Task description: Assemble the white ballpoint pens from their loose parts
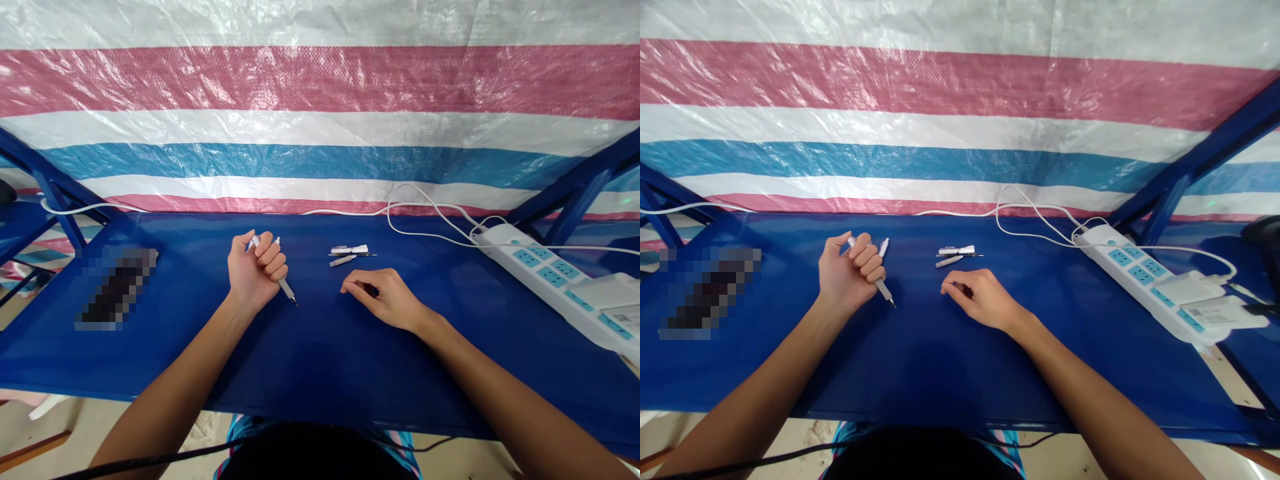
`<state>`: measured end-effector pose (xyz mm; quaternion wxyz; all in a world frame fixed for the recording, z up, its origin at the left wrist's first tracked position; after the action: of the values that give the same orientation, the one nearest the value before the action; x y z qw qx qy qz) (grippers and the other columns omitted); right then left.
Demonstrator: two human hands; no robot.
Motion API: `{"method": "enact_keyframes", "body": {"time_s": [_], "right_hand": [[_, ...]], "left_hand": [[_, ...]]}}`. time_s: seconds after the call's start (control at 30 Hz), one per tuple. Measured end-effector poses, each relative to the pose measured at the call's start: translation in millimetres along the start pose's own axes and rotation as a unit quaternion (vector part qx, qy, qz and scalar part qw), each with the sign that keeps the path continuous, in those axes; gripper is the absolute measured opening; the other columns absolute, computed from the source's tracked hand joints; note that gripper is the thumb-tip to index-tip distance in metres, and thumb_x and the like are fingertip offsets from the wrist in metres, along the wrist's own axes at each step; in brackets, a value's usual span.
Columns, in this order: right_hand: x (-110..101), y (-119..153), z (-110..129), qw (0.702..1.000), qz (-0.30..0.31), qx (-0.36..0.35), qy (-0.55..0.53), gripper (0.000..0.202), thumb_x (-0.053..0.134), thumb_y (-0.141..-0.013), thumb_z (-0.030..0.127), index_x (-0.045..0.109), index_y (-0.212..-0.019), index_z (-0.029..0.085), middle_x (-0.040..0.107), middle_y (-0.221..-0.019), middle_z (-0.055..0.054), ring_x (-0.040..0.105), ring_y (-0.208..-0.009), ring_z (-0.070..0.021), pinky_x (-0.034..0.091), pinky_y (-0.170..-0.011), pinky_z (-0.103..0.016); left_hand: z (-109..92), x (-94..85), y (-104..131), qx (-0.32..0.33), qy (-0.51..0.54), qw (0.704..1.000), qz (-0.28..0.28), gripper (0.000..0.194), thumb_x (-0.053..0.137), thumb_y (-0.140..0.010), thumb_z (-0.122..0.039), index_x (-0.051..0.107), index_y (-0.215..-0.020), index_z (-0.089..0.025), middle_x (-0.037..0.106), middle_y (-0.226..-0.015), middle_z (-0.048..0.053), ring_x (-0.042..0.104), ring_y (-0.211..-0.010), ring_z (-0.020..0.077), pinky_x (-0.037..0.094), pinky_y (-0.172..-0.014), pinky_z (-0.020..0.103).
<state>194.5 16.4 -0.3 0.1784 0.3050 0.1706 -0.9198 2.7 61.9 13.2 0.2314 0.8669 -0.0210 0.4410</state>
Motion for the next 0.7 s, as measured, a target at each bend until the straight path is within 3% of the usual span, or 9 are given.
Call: {"method": "enact_keyframes", "body": {"time_s": [0.3,0.53,0.7], "right_hand": [[0.4,-0.1,1.1,1.0,0.006,0.0,0.006,0.035,0.048,-0.103,0.037,0.072,-0.085,0.019,0.066,-0.064,-0.001,0.046,-0.048,-0.0109,0.035,-0.051,-0.025],[-1.0,-0.1,2.2,1.0,-0.002,-0.008,0.003,0.036,0.048,-0.103,0.038,0.072,-0.084,0.02,0.067,-0.066,0.0,0.046,-0.047,-0.0101,0.035,-0.051,-0.024],[-1.1,-0.5,1.5,1.0,-0.003,-0.008,-0.001,0.036,0.048,-0.103,0.039,0.072,-0.084,0.019,0.066,-0.064,0.0,0.045,-0.047,-0.0098,0.035,-0.051,-0.024]], "left_hand": [[1.5,-4.1,-3.0,-0.009,0.012,1.0,0.005,0.053,0.038,-0.104,-0.043,0.018,-0.06,-0.023,0.011,-0.052,-0.008,0.012,-0.038,0.0081,0.013,-0.036,0.024],[2.8,-2.3,-2.2,-0.015,0.0,1.0,0.009,0.05,0.043,-0.1,-0.038,0.017,-0.059,-0.023,0.01,-0.052,-0.008,0.011,-0.039,0.0079,0.011,-0.036,0.023],[2.2,-0.9,-1.9,-0.015,-0.002,1.0,0.007,0.047,0.036,-0.101,-0.034,0.016,-0.059,-0.023,0.009,-0.052,-0.008,0.009,-0.039,0.0082,0.01,-0.036,0.023]]}}
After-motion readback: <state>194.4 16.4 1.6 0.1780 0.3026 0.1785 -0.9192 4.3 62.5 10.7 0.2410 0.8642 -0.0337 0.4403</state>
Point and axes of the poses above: each hand's wrist, its own y-axis away from the middle knuckle, its own x-axis out of the palm, z = x × y, the point moved 7 cm from there along -y, towards the middle knuckle
